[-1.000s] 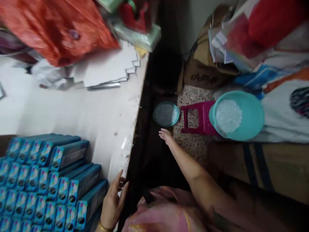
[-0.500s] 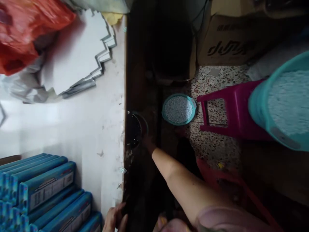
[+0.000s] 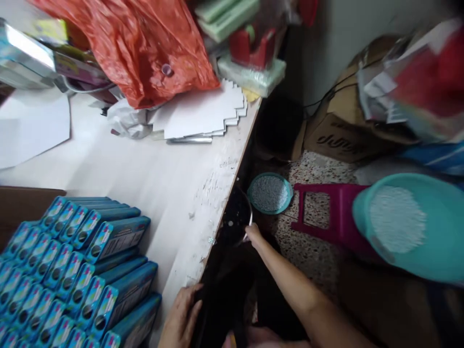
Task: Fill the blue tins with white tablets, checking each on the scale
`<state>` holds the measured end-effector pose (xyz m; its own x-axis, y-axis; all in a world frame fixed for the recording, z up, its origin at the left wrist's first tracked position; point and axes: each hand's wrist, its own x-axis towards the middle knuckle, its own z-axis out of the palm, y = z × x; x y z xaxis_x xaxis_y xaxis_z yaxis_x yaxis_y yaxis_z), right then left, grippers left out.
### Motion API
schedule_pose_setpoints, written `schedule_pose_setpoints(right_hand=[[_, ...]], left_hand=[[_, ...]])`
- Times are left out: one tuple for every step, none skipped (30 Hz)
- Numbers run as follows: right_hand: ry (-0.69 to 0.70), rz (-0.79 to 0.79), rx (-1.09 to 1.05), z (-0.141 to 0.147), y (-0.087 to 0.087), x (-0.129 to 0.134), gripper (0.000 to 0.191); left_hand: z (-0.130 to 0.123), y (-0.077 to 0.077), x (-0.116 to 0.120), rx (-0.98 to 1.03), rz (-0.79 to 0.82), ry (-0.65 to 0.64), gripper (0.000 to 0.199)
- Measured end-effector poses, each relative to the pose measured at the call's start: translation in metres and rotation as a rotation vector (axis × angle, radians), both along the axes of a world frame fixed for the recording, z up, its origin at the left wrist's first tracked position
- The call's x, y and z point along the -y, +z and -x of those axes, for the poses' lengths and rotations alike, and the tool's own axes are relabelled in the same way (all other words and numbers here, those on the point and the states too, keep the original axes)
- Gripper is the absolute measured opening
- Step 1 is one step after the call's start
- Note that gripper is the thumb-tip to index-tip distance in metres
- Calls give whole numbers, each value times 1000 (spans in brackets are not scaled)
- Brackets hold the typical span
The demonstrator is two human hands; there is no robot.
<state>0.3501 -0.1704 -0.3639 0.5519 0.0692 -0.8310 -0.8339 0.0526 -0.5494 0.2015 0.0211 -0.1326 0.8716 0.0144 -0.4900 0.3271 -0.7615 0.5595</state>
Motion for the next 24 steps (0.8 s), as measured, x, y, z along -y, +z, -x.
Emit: schedule_pose_setpoints(right_hand=[[-21,22,-32,10,12,26,19],[-51,46,-48,19,26,51,14],[-89,74,-56,29,40,76,10],[-130,102,-58,38,56,100,8],[-172,130,-54,48,72,122,8],[-214,158,-45,57,90,143,9],[-251,181,-32,67,109,162,10],[-282,200,-13,77,128,179,11],[-304,212,9,86,147,193,12],[-316,218,34,94,166,205,12],[-320,219,59,101,183,215,12],[-312,218,82,104,199,222,12],[-304,210,99,104,212,226,11],[-304,188,123,101,223,226,10],[-293,160,150,94,234,223,11],[-278,128,177,85,243,215,13],[-260,94,203,74,252,203,16],[-236,62,223,62,261,188,21],[-212,33,238,49,270,171,25],[-187,7,245,36,277,152,29],[-167,-13,249,23,282,132,31],[-146,-27,252,10,285,112,32],[-122,-35,250,-4,286,92,32],[-92,-40,247,-18,285,72,31]], left_hand=[[-4,0,0,14,32,1,34],[-8,0,0,26,62,2,34],[-12,-1,-1,36,91,0,33],[-15,-2,-1,44,119,-3,33],[-17,-1,-1,47,146,-12,35],[-17,0,-1,49,165,-17,37],[-16,4,-1,45,177,-16,40],[-13,11,-1,37,184,-3,42],[-8,20,-2,26,189,20,45],[-1,31,-4,15,198,49,46],[8,44,-6,7,213,76,47],[17,58,-9,6,231,96,47],[27,73,-13,17,248,107,46],[37,86,-16,39,260,112,44],[46,98,-20,70,265,115,42],[53,109,-24,106,263,121,40],[60,119,-28,142,257,133,39],[65,126,-31,175,252,149,38],[69,132,-34,201,251,167,38],[73,136,-36,222,252,185,38],[75,139,-36,237,256,204,38],[77,140,-36,251,259,226,38],[79,140,-35,265,262,253,38],[80,139,-34,277,264,288,37]])
